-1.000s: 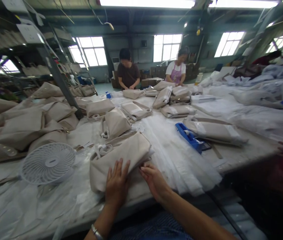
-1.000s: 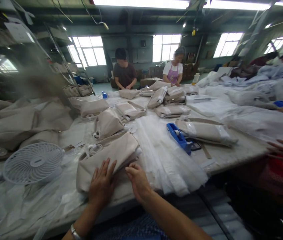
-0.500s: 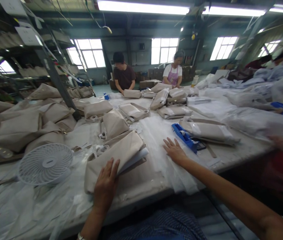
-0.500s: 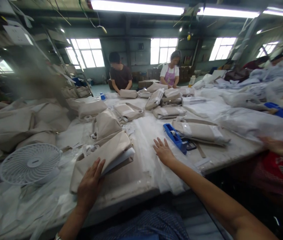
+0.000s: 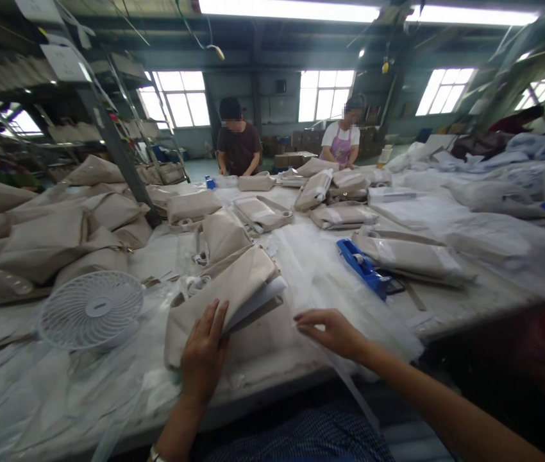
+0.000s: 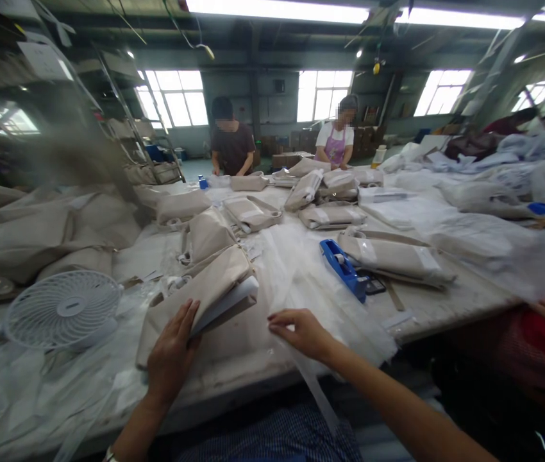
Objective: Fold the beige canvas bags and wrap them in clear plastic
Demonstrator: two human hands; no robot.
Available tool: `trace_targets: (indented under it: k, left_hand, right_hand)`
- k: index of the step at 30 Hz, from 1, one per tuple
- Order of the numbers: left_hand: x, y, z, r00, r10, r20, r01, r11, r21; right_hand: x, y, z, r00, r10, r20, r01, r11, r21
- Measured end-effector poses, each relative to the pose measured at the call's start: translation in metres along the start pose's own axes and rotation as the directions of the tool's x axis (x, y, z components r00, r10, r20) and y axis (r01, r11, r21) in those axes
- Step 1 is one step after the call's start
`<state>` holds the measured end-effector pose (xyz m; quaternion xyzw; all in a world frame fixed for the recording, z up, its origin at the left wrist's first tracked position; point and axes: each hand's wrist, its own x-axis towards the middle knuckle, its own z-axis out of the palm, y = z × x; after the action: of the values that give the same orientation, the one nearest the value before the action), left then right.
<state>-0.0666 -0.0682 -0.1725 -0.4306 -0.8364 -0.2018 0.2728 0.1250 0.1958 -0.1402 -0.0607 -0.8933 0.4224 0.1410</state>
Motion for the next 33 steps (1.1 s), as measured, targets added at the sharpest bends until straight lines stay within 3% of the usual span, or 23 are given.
trace_targets:
  k: [2, 3, 5, 7, 10, 13, 16, 19, 21, 22, 24, 27, 29, 33]
  left_hand:
    - [0.001, 0.001, -0.001, 1.0, -0.009, -0.001, 0.009, 1.0, -0.007]
    - [0.002, 0.002, 0.0, 1.0, -0.008, 0.001, 0.008, 1.0, -0.008]
    - [0.001, 0.001, 0.0, 1.0, -0.003, 0.006, 0.003, 1.0, -0.008]
    - [0.0, 0.0, 0.001, 1.0, 0.002, 0.014, -0.002, 1.0, -0.004]
    - [-0.002, -0.001, 0.001, 1.0, 0.005, 0.028, -0.005, 1.0, -0.001]
    - [-0.001, 0.0, 0.0, 1.0, -0.004, 0.019, 0.004, 1.0, -0.009]
    - [0.0, 0.002, -0.002, 1.0, -0.012, 0.01, 0.013, 1.0, -0.024]
    - [0.0, 0.003, -0.003, 1.0, -0.02, 0.024, 0.021, 0.999, -0.036]
    - [0.0, 0.003, -0.003, 0.999, -0.028, 0.034, 0.029, 0.999, -0.044]
    - [-0.001, 0.003, -0.004, 0.999, -0.03, 0.035, 0.032, 0.998, -0.048]
    - [-0.001, 0.003, -0.004, 0.999, -0.035, 0.032, 0.037, 0.998, -0.053]
    - [0.0, 0.004, -0.005, 0.999, -0.041, 0.014, 0.041, 0.998, -0.055]
    - [0.0, 0.004, -0.005, 0.999, -0.042, 0.011, 0.043, 0.998, -0.052]
    - [-0.002, 0.005, -0.002, 0.999, -0.027, 0.029, 0.028, 0.999, -0.034]
  right_hand:
    - [-0.011, -0.008, 0.014, 0.988, 0.061, 0.14, -0.067, 0.997, 0.042]
    - [-0.014, -0.009, 0.019, 0.99, 0.098, 0.104, -0.097, 0.995, -0.014]
    - [-0.013, -0.006, 0.028, 0.981, 0.135, -0.137, -0.162, 0.965, -0.204]
    - [-0.007, 0.002, 0.034, 0.933, 0.077, -0.351, -0.216, 0.9, -0.378]
    - [0.004, 0.016, 0.046, 0.906, -0.014, -0.423, -0.221, 0.837, -0.501]
    - [0.011, 0.029, 0.065, 0.896, -0.063, -0.439, -0.19, 0.84, -0.509]
    - [0.011, 0.035, 0.087, 0.934, -0.034, -0.356, -0.154, 0.86, -0.487]
    - [0.006, 0.026, 0.101, 0.997, -0.037, -0.069, 0.005, 0.913, -0.408]
    - [0.003, 0.014, 0.1, 0.996, -0.077, 0.041, 0.085, 0.958, -0.273]
    - [0.003, 0.008, 0.097, 0.997, -0.077, 0.02, 0.08, 0.974, -0.214]
    - [0.004, 0.0, 0.089, 0.992, -0.025, -0.125, 0.002, 0.983, -0.181]
    - [0.012, 0.0, 0.082, 0.952, 0.013, -0.307, -0.115, 0.942, -0.316]
    - [0.02, 0.006, 0.087, 0.956, -0.001, -0.292, -0.128, 0.897, -0.423]
    - [0.038, 0.019, 0.107, 0.995, -0.009, -0.095, -0.042, 0.857, -0.513]
